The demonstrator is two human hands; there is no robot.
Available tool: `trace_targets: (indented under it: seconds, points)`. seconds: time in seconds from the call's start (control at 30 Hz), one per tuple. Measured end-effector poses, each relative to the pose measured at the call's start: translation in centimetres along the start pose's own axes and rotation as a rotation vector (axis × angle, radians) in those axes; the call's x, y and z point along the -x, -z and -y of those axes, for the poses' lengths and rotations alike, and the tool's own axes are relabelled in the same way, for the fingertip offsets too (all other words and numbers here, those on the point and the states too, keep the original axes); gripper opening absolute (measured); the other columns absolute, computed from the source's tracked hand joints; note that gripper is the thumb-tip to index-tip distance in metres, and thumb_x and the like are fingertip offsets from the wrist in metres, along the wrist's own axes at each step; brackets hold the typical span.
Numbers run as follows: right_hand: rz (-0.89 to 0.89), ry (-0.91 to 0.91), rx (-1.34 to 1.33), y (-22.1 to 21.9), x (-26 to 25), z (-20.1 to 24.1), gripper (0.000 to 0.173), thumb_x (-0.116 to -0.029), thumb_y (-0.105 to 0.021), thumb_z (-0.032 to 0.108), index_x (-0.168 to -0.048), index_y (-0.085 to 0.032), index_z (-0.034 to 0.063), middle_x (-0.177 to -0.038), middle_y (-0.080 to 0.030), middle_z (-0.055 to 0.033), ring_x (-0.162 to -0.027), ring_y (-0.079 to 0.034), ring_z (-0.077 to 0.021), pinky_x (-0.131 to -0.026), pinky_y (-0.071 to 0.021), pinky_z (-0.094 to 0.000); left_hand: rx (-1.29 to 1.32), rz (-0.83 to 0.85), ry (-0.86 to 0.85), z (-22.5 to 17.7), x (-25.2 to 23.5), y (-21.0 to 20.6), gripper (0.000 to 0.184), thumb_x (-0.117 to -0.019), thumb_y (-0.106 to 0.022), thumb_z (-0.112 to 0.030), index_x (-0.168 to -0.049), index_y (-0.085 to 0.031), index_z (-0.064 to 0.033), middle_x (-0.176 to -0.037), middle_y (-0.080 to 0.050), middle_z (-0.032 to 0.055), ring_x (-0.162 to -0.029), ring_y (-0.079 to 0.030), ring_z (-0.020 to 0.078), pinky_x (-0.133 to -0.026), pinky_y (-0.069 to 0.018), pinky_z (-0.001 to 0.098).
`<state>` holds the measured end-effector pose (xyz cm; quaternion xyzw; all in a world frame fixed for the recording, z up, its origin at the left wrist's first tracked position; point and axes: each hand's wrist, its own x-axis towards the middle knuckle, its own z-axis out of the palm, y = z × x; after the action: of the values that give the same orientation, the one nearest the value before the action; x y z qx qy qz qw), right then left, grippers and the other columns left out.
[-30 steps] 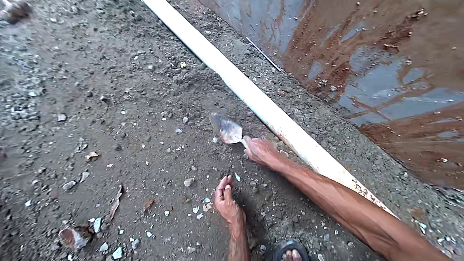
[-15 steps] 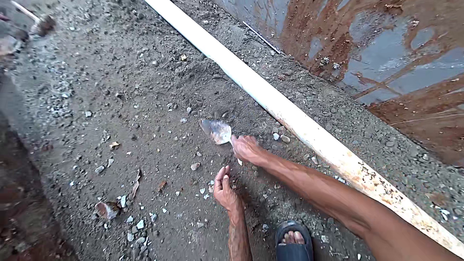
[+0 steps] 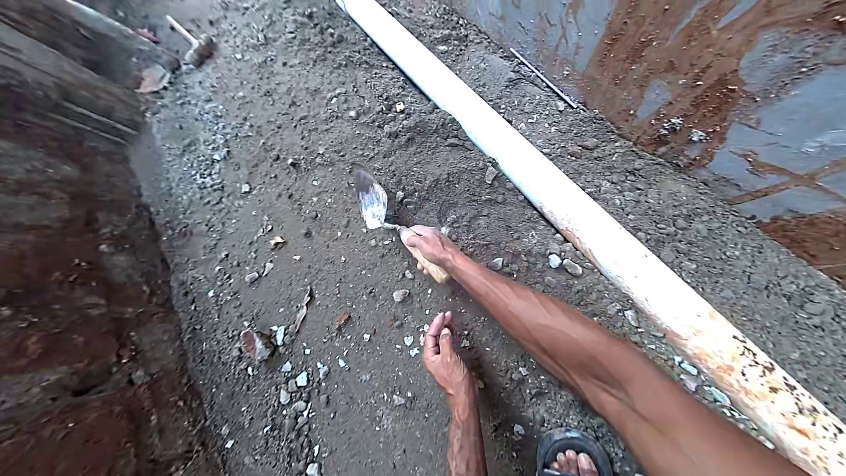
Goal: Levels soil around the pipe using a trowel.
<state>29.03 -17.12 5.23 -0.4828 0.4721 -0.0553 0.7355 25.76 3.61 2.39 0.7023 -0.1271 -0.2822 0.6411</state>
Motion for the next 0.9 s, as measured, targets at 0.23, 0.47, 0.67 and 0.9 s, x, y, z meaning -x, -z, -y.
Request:
trace_targets:
  seconds: [0.23, 0.47, 0.67, 0.9]
  points:
    - [-0.265, 0.018, 0.274, 2.7, -3.3, -0.2, 0.047, -0.1043, -0.059, 0.029, -0.144, -0.051, 0.0047, -0.128, -0.064, -0.0284, -0.112, -0.066, -0.0451, -0.093, -0.0520, -0.0640, -0.016, 0.002, -0.013, 0.0, -0.9, 0.7, 0.032, -0.0963, -0.040, 0.000, -0.115, -0.063, 0.0114, -0.106, -0.075, 0.0103, -0.098, -0.071, 0.0122, -0.093, -0.0561, 0.0287]
    - [-0.499, -0.121, 0.144, 9.3, 7.9, -8.6, 0.048, -0.1062, -0.056, 0.030, -0.148, -0.047, 0.0073, -0.116, -0.067, -0.0232, -0.092, -0.070, -0.0340, -0.086, -0.0569, -0.0517, -0.005, 0.097, 0.033, 0.6, 0.4, -2.1, 0.032, -0.0964, -0.040, 0.000, -0.117, -0.061, 0.0133, -0.107, -0.074, 0.0115, -0.100, -0.071, 0.0121, -0.094, -0.0554, 0.0287]
    - [-0.503, 0.080, 0.249, 7.1, 6.0, -2.6, 0.050, -0.1000, -0.064, 0.021, -0.146, -0.052, 0.0059, -0.127, -0.066, -0.0245, -0.115, -0.066, -0.0396, -0.099, -0.0510, -0.0590, 0.046, 0.172, 0.046, 1.0, 2.4, -3.8, 0.032, -0.0957, -0.041, 0.001, -0.117, -0.062, 0.0129, -0.108, -0.074, 0.0113, -0.100, -0.071, 0.0127, -0.094, -0.0560, 0.0294]
    - [-0.575, -0.037, 0.188, 7.0, 2.6, -1.7, 0.044, -0.1049, -0.056, 0.023, -0.143, -0.051, 0.0026, -0.130, -0.063, -0.0270, -0.119, -0.063, -0.0439, -0.097, -0.0512, -0.0618, -0.002, 0.129, -0.004, 0.2, 0.8, -1.9, 0.031, -0.0962, -0.039, 0.002, -0.117, -0.060, 0.0116, -0.106, -0.075, 0.0083, -0.097, -0.071, 0.0105, -0.091, -0.0569, 0.0282]
